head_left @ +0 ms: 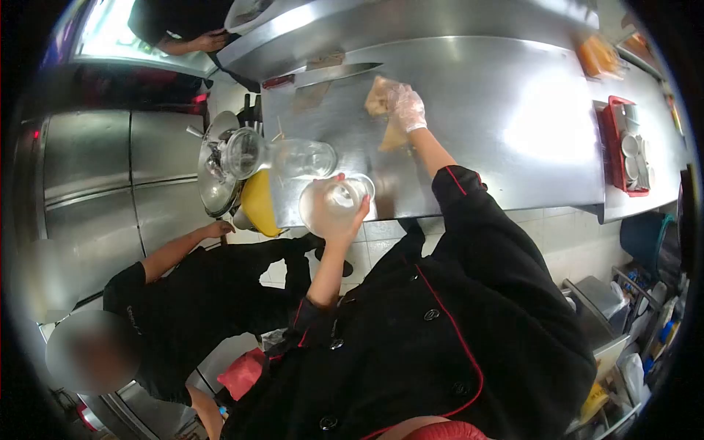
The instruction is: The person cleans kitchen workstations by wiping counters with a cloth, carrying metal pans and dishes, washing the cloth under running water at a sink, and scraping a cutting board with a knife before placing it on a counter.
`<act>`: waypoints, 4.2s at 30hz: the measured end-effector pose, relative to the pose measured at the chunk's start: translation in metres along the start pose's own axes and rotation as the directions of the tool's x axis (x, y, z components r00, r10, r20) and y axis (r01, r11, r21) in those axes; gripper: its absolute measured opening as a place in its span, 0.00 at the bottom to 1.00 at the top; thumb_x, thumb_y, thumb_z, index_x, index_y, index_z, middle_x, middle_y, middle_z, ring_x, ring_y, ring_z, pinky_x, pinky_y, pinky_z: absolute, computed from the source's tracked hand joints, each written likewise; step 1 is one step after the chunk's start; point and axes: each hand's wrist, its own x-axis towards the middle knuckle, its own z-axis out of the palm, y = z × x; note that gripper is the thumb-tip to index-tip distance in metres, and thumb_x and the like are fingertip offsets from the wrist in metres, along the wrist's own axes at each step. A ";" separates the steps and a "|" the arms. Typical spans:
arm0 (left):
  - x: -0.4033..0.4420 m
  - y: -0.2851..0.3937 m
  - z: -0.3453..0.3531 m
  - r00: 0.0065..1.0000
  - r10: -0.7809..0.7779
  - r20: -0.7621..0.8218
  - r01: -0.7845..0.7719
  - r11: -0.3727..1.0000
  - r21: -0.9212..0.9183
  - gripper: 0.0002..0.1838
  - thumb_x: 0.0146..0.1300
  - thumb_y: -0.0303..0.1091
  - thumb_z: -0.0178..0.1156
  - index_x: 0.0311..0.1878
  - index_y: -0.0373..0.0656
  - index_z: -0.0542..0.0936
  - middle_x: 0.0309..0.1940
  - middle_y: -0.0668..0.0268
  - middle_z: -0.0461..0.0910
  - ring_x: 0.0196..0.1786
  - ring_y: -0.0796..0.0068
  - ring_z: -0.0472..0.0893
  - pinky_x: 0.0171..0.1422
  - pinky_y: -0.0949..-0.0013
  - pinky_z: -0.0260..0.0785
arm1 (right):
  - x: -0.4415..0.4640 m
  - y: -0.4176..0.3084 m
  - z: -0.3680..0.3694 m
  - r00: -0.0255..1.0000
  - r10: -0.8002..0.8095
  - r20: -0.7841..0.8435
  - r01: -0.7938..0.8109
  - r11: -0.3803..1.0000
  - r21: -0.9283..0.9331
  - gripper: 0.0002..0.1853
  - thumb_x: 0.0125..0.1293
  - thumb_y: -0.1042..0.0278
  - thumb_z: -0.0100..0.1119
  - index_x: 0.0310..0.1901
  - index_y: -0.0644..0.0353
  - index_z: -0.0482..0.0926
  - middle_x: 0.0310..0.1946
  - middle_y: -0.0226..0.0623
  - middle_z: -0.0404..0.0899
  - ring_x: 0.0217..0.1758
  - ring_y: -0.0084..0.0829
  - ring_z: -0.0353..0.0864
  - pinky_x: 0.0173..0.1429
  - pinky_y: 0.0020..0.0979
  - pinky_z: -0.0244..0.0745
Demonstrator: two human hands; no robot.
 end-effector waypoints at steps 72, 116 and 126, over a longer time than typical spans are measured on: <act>-0.112 -0.047 -0.129 0.777 -0.400 -0.487 0.336 0.917 -0.216 0.28 0.36 0.37 0.75 0.43 0.39 0.76 0.39 0.63 0.78 0.42 0.71 0.77 0.49 0.66 0.69 | -0.163 -0.121 -0.038 0.877 -0.420 -0.232 0.476 0.821 0.316 0.25 0.59 0.75 0.48 0.60 0.47 0.67 0.55 0.39 0.70 0.53 0.41 0.74 0.52 0.37 0.74; -0.019 -0.123 -0.106 0.957 -0.082 0.279 0.073 0.996 0.041 0.43 0.37 0.33 0.67 0.61 0.38 0.61 0.54 0.47 0.65 0.60 0.47 0.63 0.65 0.58 0.57 | -0.057 -0.028 -0.096 0.849 0.251 0.464 -0.020 0.894 -0.448 0.30 0.56 0.58 0.57 0.60 0.56 0.63 0.53 0.44 0.67 0.63 0.41 0.62 0.62 0.33 0.65; -0.050 -0.099 -0.066 0.830 -0.262 0.493 0.211 0.965 0.159 0.38 0.40 0.53 0.68 0.50 0.34 0.74 0.44 0.51 0.77 0.50 0.55 0.75 0.54 0.59 0.67 | -0.098 -0.059 -0.092 0.548 -0.210 0.810 0.722 0.607 -0.332 0.23 0.58 0.56 0.50 0.51 0.65 0.71 0.50 0.47 0.73 0.52 0.43 0.74 0.52 0.40 0.72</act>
